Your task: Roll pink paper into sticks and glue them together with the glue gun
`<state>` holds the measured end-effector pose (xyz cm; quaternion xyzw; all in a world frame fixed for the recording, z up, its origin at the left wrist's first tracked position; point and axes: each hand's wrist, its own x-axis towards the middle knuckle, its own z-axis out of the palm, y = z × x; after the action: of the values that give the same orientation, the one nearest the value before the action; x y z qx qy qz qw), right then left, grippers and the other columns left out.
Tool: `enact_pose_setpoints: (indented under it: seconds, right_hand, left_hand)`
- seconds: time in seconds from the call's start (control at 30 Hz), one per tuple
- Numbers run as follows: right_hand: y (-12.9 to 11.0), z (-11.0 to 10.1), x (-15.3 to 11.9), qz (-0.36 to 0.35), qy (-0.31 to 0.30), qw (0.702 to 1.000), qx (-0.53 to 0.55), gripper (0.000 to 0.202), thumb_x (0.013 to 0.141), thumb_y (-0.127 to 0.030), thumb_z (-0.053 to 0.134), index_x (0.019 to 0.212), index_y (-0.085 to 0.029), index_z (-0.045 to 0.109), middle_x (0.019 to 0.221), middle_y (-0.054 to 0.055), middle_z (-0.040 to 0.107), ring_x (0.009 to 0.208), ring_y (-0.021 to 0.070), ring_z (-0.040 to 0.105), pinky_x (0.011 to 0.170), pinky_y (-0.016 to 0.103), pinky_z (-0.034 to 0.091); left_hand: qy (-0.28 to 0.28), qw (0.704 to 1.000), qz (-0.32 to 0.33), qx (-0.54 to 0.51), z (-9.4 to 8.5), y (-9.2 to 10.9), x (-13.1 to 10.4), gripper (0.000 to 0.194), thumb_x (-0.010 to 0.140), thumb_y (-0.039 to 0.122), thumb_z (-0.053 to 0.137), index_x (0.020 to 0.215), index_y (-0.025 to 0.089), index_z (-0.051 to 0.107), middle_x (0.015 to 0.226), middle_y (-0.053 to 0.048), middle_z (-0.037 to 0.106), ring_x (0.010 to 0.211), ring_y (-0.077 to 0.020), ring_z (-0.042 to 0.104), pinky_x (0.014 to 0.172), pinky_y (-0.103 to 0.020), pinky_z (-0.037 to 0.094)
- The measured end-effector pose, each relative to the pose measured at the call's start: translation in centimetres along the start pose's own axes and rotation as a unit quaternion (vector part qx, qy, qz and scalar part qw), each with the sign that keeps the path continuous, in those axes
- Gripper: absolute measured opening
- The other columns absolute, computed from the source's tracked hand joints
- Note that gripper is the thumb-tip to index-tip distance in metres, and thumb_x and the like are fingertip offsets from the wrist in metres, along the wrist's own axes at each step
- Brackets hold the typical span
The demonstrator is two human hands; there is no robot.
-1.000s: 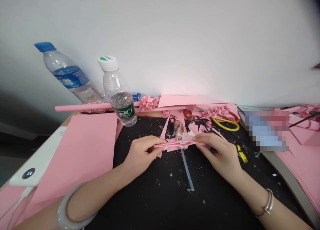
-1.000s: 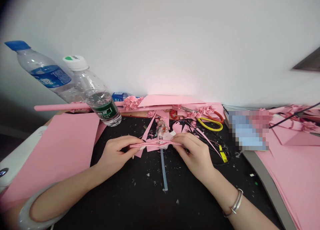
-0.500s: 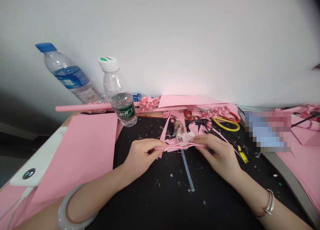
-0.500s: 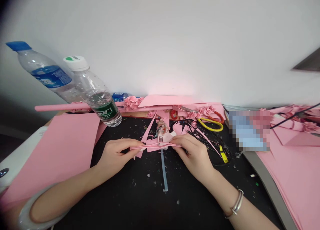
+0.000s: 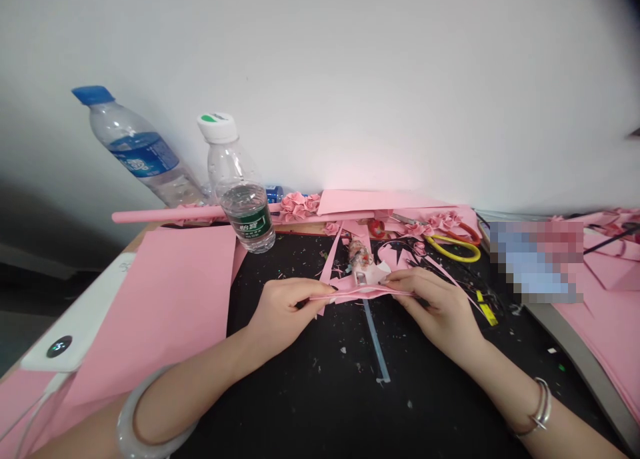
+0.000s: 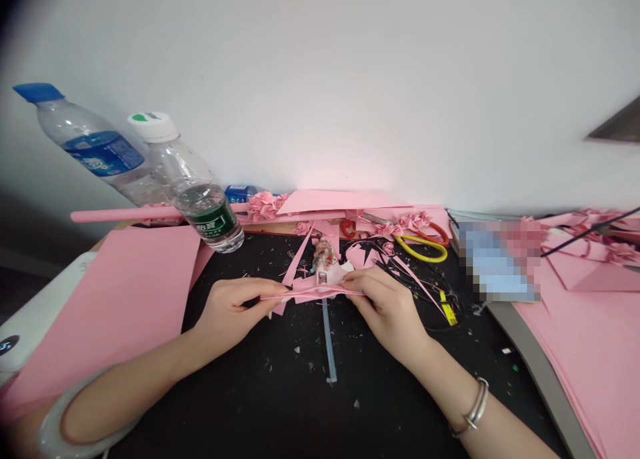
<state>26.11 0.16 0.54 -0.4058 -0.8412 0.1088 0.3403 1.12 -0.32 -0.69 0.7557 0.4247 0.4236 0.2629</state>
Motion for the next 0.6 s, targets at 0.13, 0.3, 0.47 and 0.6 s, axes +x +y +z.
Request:
enact_pose_setpoints:
  seconds: [0.13,0.3,0.47,0.6]
  right_hand:
    - [-0.08,-0.07,-0.03,-0.002,0.003,1.000,0.001,0.012,0.085,-0.013,0.053,0.086,-0.020,0.063,0.087,0.007,0.068,0.084,0.0182,0.064,0.073,0.030,0.054]
    - [-0.02,-0.04,-0.09,0.000,0.002,1.000,0.003,0.012,0.084,-0.012,0.054,0.086,-0.020,0.063,0.088,0.007,0.068,0.085,0.0177,0.064,0.074,0.029,0.053]
    - [0.02,-0.03,-0.08,-0.003,0.001,1.000,0.003,0.011,0.084,-0.012,0.054,0.086,-0.018,0.063,0.088,0.007,0.068,0.085,0.0172,0.064,0.075,0.028,0.053]
    - [0.04,-0.05,-0.11,-0.001,0.002,1.000,0.004,0.011,0.084,-0.012,0.055,0.086,-0.018,0.064,0.088,0.007,0.068,0.085,0.0170,0.064,0.075,0.028,0.052]
  left_hand:
    - [-0.001,1.000,0.005,-0.002,-0.02,0.02,0.02,0.018,0.076,0.006,0.061,0.077,0.019,0.073,0.074,0.001,0.074,0.064,-0.0131,0.068,0.060,-0.021,0.053]
    - [0.004,1.000,0.013,0.000,-0.02,0.01,-0.02,0.017,0.074,0.004,0.062,0.077,0.017,0.073,0.075,-0.001,0.074,0.064,-0.0125,0.068,0.060,-0.019,0.053]
    - [0.010,1.000,0.024,-0.001,0.05,-0.04,0.06,0.015,0.075,0.005,0.063,0.076,0.016,0.073,0.071,0.000,0.073,0.061,-0.0113,0.067,0.059,-0.017,0.052]
    - [0.011,1.000,0.026,-0.003,0.04,-0.03,0.08,0.015,0.074,0.004,0.063,0.077,0.015,0.073,0.071,0.000,0.073,0.061,-0.0113,0.067,0.059,-0.017,0.051]
